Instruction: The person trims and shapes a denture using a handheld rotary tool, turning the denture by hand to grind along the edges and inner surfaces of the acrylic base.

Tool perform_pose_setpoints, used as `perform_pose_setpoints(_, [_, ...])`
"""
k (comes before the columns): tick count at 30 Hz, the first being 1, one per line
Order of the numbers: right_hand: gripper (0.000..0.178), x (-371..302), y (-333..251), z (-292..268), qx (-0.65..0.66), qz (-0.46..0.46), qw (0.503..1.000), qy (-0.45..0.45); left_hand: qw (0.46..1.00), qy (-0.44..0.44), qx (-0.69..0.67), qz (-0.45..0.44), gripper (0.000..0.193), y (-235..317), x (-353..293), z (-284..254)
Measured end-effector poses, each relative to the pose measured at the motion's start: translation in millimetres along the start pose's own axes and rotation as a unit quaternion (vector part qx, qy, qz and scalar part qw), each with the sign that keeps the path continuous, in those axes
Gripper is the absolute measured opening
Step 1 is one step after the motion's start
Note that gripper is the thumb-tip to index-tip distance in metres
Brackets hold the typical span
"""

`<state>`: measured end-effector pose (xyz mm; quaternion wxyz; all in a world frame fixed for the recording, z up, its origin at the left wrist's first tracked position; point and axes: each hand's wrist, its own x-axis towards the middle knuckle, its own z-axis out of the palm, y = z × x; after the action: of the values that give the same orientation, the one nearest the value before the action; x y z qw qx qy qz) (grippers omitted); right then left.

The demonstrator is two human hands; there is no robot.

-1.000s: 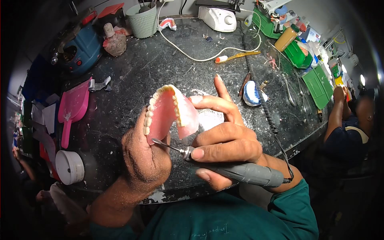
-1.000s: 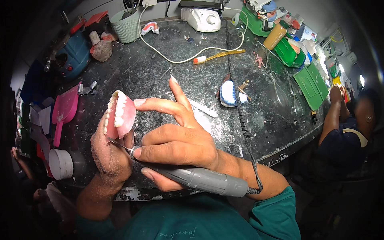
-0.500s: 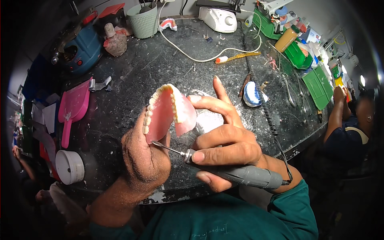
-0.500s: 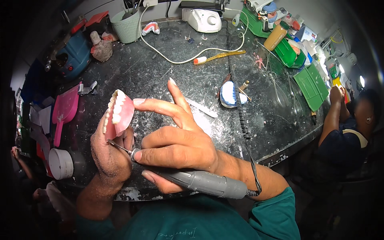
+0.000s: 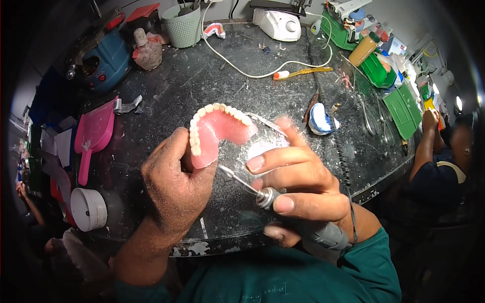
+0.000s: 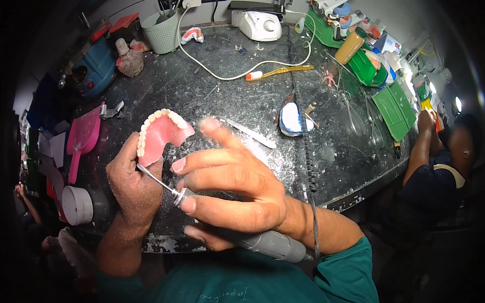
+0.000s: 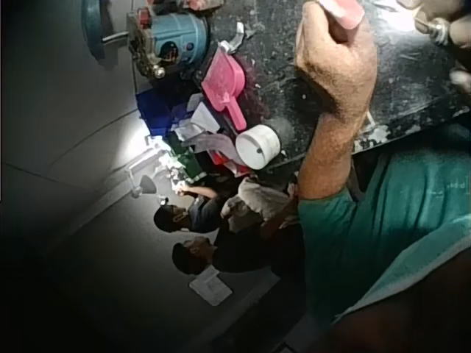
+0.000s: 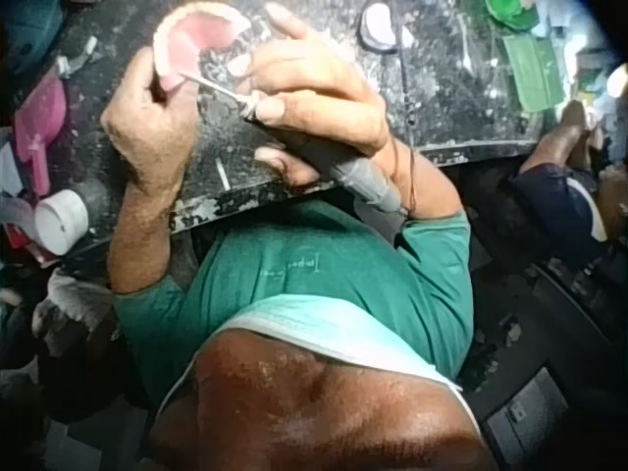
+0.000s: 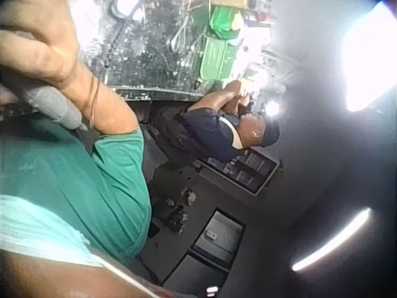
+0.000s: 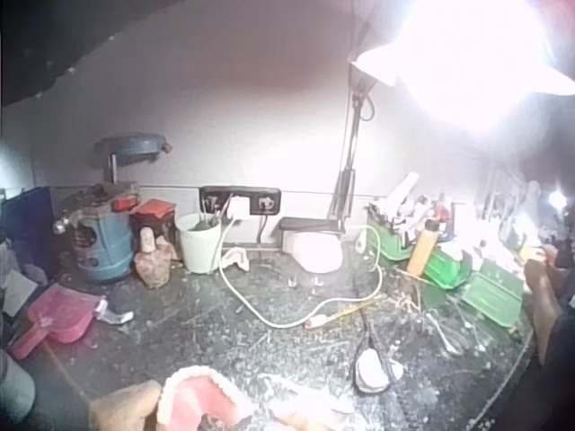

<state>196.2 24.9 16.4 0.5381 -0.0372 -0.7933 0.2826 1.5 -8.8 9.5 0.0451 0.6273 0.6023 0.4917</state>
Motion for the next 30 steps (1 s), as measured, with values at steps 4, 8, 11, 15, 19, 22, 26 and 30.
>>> perform_pose_setpoints(4, [0.045, -1.7, 0.6, 13.3, 0.050, 0.051, 0.996, 0.056, 0.998, -0.002, 0.025, 0.051, 0.031, 4.7, 2.0, -8.7])
perform_pose_setpoints(8, [0.039, 7.7, 10.2, -3.2, -0.082, -0.035, 0.995, -0.044, 0.996, -0.004, 0.009, 0.092, 0.034, 7.8, 0.5, -8.6])
perform_pose_setpoints(11, [0.035, 1.6, 12.6, 7.9, -0.068, 0.012, 0.997, 0.017, 0.993, -0.028, -0.036, 0.107, 0.036, 3.8, -2.5, -6.7])
perform_pose_setpoints(15, [0.034, 3.0, -1.9, 3.0, -0.052, 0.103, 0.993, 0.034, 0.988, -0.016, -0.079, 0.133, 0.032, 0.5, -6.3, 1.9])
perform_pose_setpoints(19, [0.036, 2.5, 12.0, 4.2, -0.054, 0.054, 0.994, 0.075, 0.982, 0.052, -0.168, 0.062, 0.030, 16.0, -1.0, 7.2])
perform_pose_setpoints(22, [0.038, 0.2, 11.5, 1.1, -0.067, 0.057, 0.994, 0.064, 0.985, -0.025, -0.081, 0.149, 0.031, 6.3, 5.4, -0.7])
perform_pose_setpoints(26, [0.046, 6.4, 6.8, 2.0, -0.085, 0.013, 0.992, 0.091, 0.971, -0.007, -0.075, 0.225, 0.024, -4.1, 14.0, -1.1])
perform_pose_setpoints(30, [0.045, 2.7, 12.7, 2.1, -0.051, -0.011, 0.997, 0.048, 0.963, 0.047, -0.024, 0.265, 0.018, -9.6, 18.9, -9.2])
